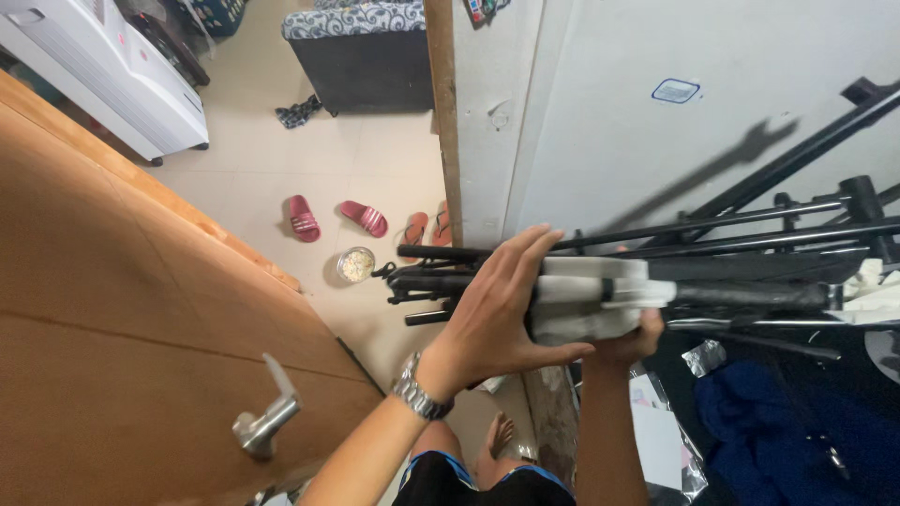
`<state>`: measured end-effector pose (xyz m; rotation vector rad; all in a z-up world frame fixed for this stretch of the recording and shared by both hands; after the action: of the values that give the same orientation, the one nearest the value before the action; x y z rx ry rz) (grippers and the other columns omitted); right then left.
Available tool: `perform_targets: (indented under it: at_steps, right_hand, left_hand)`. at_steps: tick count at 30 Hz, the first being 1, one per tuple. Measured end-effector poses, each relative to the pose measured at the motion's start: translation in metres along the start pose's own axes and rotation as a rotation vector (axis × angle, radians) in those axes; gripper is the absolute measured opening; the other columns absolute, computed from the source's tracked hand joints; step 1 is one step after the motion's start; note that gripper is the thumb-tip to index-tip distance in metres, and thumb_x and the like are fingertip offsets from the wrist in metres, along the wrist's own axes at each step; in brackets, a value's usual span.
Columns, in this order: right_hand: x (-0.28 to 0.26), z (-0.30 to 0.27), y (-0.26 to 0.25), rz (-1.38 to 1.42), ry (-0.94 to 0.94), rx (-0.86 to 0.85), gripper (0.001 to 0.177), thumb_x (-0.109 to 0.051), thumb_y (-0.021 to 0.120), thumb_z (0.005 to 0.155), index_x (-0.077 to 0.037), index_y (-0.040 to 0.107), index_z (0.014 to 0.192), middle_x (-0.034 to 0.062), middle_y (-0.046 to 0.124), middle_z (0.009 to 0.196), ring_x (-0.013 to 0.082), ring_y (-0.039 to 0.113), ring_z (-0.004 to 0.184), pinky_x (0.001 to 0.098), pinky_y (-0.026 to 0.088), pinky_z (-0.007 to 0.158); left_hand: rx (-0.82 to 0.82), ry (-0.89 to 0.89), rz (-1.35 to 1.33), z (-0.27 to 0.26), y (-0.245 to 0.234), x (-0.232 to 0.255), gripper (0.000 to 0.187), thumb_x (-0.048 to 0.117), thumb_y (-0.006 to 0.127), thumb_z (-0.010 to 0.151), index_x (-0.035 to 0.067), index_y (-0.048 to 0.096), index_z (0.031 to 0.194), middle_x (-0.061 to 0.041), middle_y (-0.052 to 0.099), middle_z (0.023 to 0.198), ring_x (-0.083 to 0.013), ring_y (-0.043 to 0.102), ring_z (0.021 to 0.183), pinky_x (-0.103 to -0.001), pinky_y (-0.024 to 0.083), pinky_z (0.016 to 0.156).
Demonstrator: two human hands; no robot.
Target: The person assembles a black tripod by connecting its legs and tightening the joints. They then carry the tripod to another room and place it on a patterned mat. The person returns to the original room and continues handling tripod parts and other items on a cluttered desk.
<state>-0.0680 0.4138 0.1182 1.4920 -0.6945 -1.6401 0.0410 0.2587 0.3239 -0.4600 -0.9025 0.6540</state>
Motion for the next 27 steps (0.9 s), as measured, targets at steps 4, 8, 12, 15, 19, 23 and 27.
perform_targets:
  at_steps: [4,8,12,15,19,23,27]
  right_hand:
    - [0.05,-0.022,-0.004,-0.154,0.16,-0.087,0.066,-0.04,0.054,0.088,0.0,0.052,0.141,0.0144,0.06,0.134,0.0282,0.059,0.124,0.0456,0.048,0.108]
    - [0.105,-0.039,0.013,-0.336,0.262,-0.286,0.062,-0.036,0.062,0.086,0.0,0.054,0.136,0.0139,0.062,0.128,0.0262,0.06,0.118,0.0433,0.049,0.104]
    - [0.154,-0.053,0.061,-0.531,0.291,-0.558,0.059,-0.033,0.07,0.084,0.001,0.056,0.131,0.0134,0.064,0.122,0.0242,0.062,0.113,0.041,0.05,0.1]
    - [0.196,-0.062,0.099,-0.654,0.304,-0.764,0.057,-0.031,0.076,0.082,0.002,0.058,0.127,0.0131,0.065,0.117,0.0227,0.063,0.108,0.0393,0.051,0.096]
    - [0.256,-0.035,0.147,-0.785,0.192,-0.983,0.056,-0.027,0.084,0.08,0.002,0.061,0.121,0.0126,0.067,0.111,0.0207,0.064,0.102,0.037,0.052,0.092]
    - [0.342,0.02,0.16,-0.887,0.368,-0.984,0.042,-0.023,0.089,0.082,0.004,0.069,0.107,0.0119,0.07,0.095,0.0174,0.067,0.089,0.0342,0.054,0.084]
    - [0.405,0.08,0.177,-0.746,0.351,-0.904,0.048,-0.015,0.089,0.078,0.002,0.062,0.114,0.0062,0.065,0.096,0.0149,0.061,0.092,0.0325,0.051,0.08]
  left_hand:
    - [-0.111,0.038,0.029,0.016,0.005,-0.014,0.12,0.055,0.09,0.068,-0.001,0.031,0.155,-0.026,0.045,0.153,-0.0429,0.042,0.146,-0.049,0.033,0.121]
    - [-0.215,-0.19,-0.161,-0.019,-0.002,-0.059,0.12,0.044,0.093,0.061,0.005,0.034,0.158,-0.021,0.051,0.154,-0.0358,0.051,0.143,-0.044,0.041,0.117]
    - [-0.02,-0.333,-0.218,-0.088,-0.031,-0.1,0.119,0.028,0.095,0.057,0.003,0.033,0.156,-0.022,0.055,0.148,-0.0338,0.054,0.139,-0.042,0.042,0.115]
    - [0.227,-0.421,-0.206,-0.146,-0.051,-0.134,0.115,0.023,0.088,0.062,0.001,0.028,0.157,-0.019,0.061,0.141,-0.0276,0.061,0.131,-0.038,0.045,0.114]
    - [0.504,-0.391,-0.27,-0.178,-0.08,-0.194,0.11,0.02,0.085,0.072,-0.001,0.021,0.16,-0.019,0.048,0.152,-0.026,0.053,0.136,-0.037,0.041,0.116]
    - [0.575,-0.382,-0.279,-0.153,-0.098,-0.268,0.096,0.017,0.078,0.079,-0.002,0.031,0.16,-0.017,0.055,0.15,-0.0256,0.054,0.138,-0.036,0.039,0.12]
    - [0.591,-0.472,-0.416,-0.129,-0.108,-0.353,0.086,0.015,0.076,0.082,-0.001,0.035,0.157,-0.015,0.058,0.144,-0.0234,0.057,0.132,-0.035,0.043,0.115]
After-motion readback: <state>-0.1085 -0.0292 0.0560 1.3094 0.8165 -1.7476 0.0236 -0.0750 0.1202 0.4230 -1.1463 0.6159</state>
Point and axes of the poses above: each hand's wrist, its own z-axis towards the middle knuckle, its own y-axis out of the palm, x = y × z, the point moved 10 cm from there along z, towards the middle knuckle
